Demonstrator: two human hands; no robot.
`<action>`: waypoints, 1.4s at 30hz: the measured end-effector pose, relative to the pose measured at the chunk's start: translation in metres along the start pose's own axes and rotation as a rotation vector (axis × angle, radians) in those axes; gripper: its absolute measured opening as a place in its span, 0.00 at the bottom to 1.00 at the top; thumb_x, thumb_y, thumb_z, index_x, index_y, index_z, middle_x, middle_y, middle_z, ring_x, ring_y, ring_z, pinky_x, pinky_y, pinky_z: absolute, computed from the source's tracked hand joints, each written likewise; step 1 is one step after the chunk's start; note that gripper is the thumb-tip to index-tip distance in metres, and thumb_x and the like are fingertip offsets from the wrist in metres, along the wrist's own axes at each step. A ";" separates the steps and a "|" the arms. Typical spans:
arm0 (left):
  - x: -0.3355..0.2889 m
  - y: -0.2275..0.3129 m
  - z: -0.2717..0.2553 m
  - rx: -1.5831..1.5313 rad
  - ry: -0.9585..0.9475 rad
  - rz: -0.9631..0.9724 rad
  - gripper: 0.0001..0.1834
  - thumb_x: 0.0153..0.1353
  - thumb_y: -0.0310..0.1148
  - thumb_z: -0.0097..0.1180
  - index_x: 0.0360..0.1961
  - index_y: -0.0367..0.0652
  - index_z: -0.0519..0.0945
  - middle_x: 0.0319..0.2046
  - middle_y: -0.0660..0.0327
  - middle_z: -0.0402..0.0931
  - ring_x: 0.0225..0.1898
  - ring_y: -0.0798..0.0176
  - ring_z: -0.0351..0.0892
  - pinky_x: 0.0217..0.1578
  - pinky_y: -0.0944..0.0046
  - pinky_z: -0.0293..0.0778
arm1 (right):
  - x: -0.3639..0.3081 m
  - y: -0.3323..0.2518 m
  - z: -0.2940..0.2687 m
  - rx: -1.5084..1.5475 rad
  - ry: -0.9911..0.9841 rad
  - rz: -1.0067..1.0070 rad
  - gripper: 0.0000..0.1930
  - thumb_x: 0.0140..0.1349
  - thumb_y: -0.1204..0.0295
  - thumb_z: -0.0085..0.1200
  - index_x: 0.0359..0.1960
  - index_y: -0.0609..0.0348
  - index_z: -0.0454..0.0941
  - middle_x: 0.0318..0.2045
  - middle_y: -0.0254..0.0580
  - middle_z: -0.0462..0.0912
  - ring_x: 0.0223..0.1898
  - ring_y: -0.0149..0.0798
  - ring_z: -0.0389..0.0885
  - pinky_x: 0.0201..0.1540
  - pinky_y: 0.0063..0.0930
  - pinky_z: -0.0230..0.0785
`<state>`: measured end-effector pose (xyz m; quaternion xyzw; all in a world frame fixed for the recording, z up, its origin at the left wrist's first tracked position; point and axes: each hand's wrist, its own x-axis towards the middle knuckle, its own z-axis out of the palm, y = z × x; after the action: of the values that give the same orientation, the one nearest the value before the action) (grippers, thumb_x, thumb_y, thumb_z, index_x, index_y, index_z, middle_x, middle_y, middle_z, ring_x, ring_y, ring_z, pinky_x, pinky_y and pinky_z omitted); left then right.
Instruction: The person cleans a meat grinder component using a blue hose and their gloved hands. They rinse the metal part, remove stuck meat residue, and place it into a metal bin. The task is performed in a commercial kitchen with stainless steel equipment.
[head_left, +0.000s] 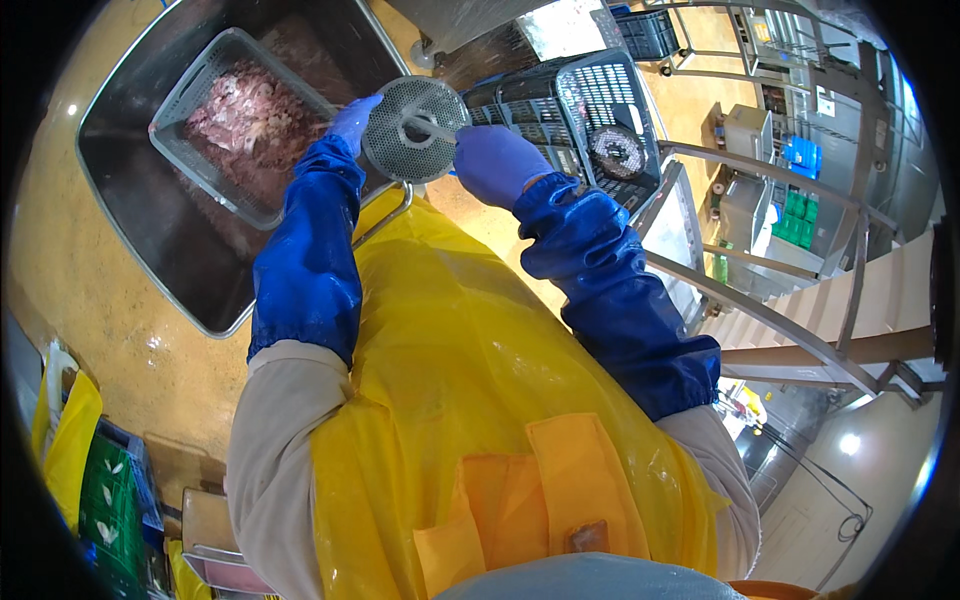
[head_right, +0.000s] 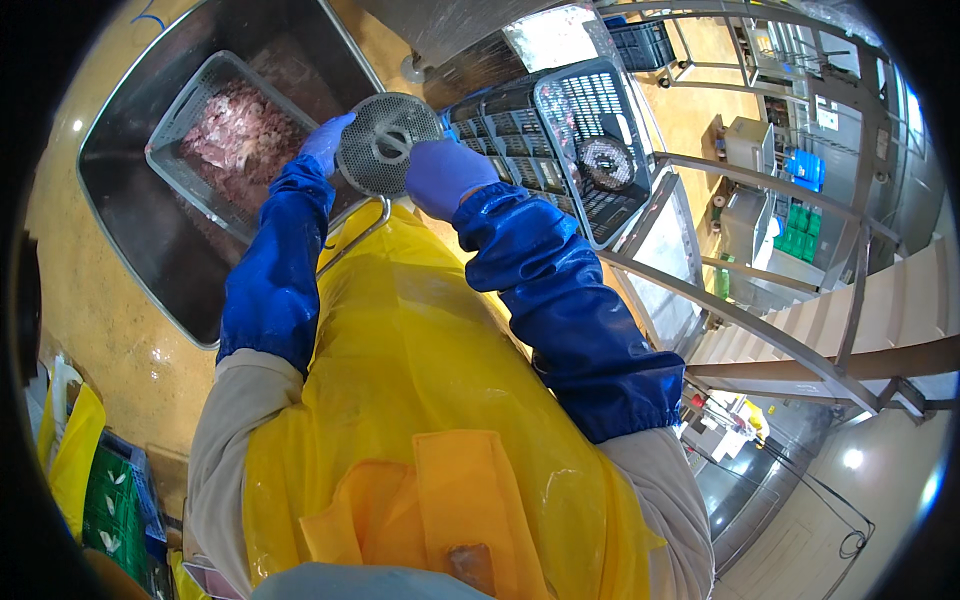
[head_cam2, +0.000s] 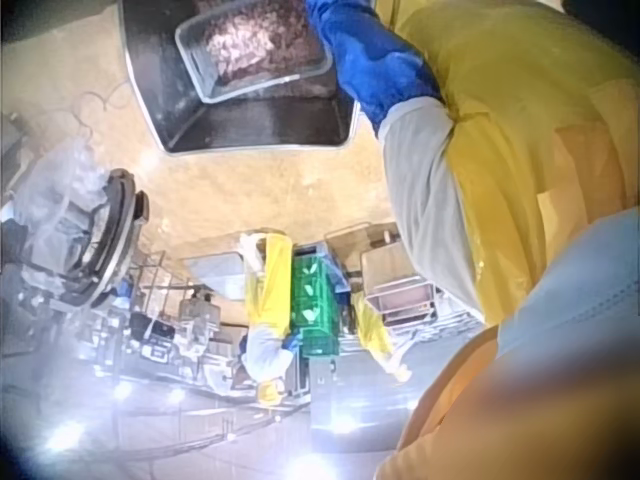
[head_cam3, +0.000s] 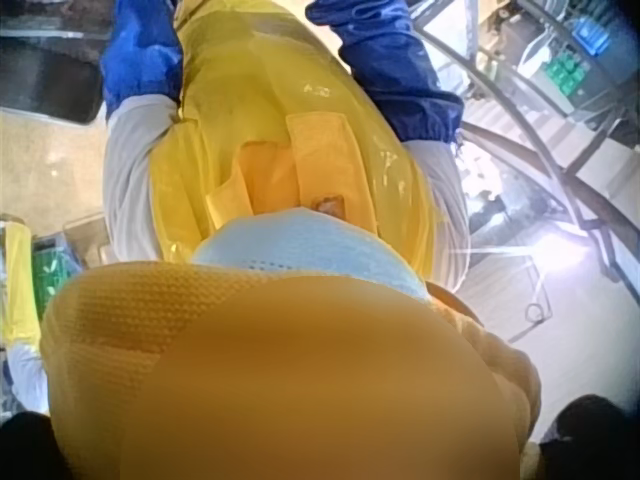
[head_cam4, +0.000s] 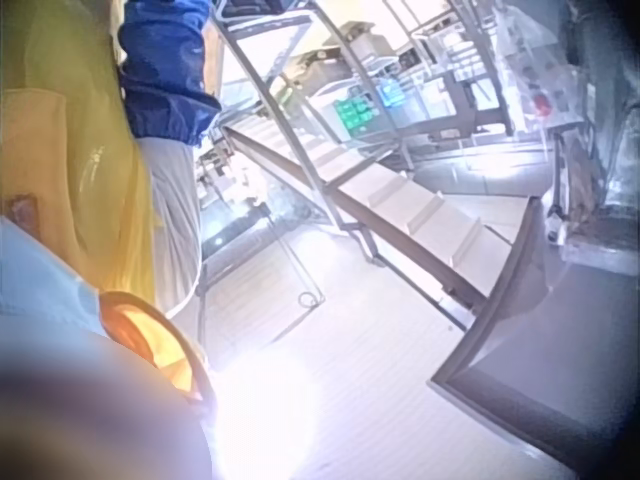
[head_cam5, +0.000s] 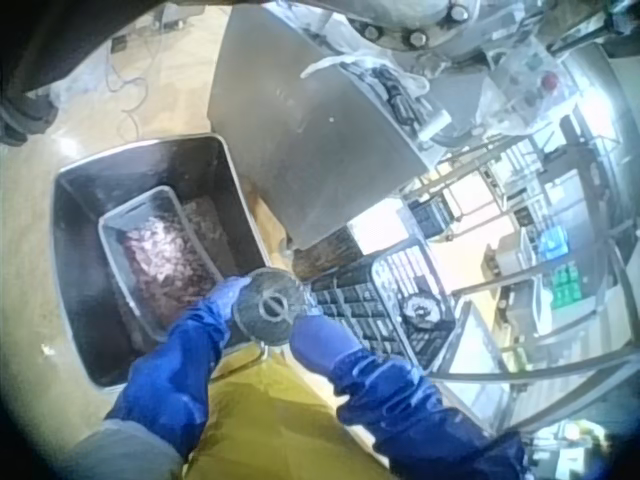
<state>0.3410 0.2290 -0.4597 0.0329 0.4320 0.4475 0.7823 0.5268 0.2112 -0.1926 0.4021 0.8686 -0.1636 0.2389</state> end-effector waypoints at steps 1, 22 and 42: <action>0.005 -0.002 -0.003 0.017 -0.003 0.011 0.21 0.70 0.43 0.49 0.51 0.35 0.78 0.44 0.55 0.83 0.41 0.60 0.83 0.46 0.61 0.79 | 0.002 0.000 0.001 -0.019 0.001 -0.017 0.09 0.59 0.71 0.48 0.31 0.64 0.79 0.32 0.52 0.83 0.33 0.56 0.83 0.39 0.44 0.76; -0.028 -0.083 -0.006 -0.182 0.224 0.310 0.18 0.71 0.39 0.49 0.56 0.40 0.73 0.50 0.57 0.77 0.50 0.60 0.79 0.51 0.57 0.76 | -0.007 -0.011 0.010 0.261 -0.084 0.107 0.11 0.64 0.68 0.46 0.42 0.61 0.76 0.32 0.58 0.83 0.35 0.59 0.82 0.40 0.49 0.74; -0.046 -0.040 -0.008 -0.147 0.299 -0.165 0.17 0.70 0.45 0.46 0.51 0.49 0.78 0.43 0.60 0.82 0.43 0.59 0.82 0.44 0.55 0.80 | -0.009 -0.037 -0.013 0.223 -0.166 0.086 0.16 0.61 0.67 0.45 0.42 0.62 0.82 0.39 0.57 0.85 0.42 0.56 0.84 0.48 0.47 0.75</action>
<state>0.3521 0.1686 -0.4522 -0.1267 0.5108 0.4119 0.7439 0.4995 0.1890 -0.1734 0.4481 0.8043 -0.2813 0.2706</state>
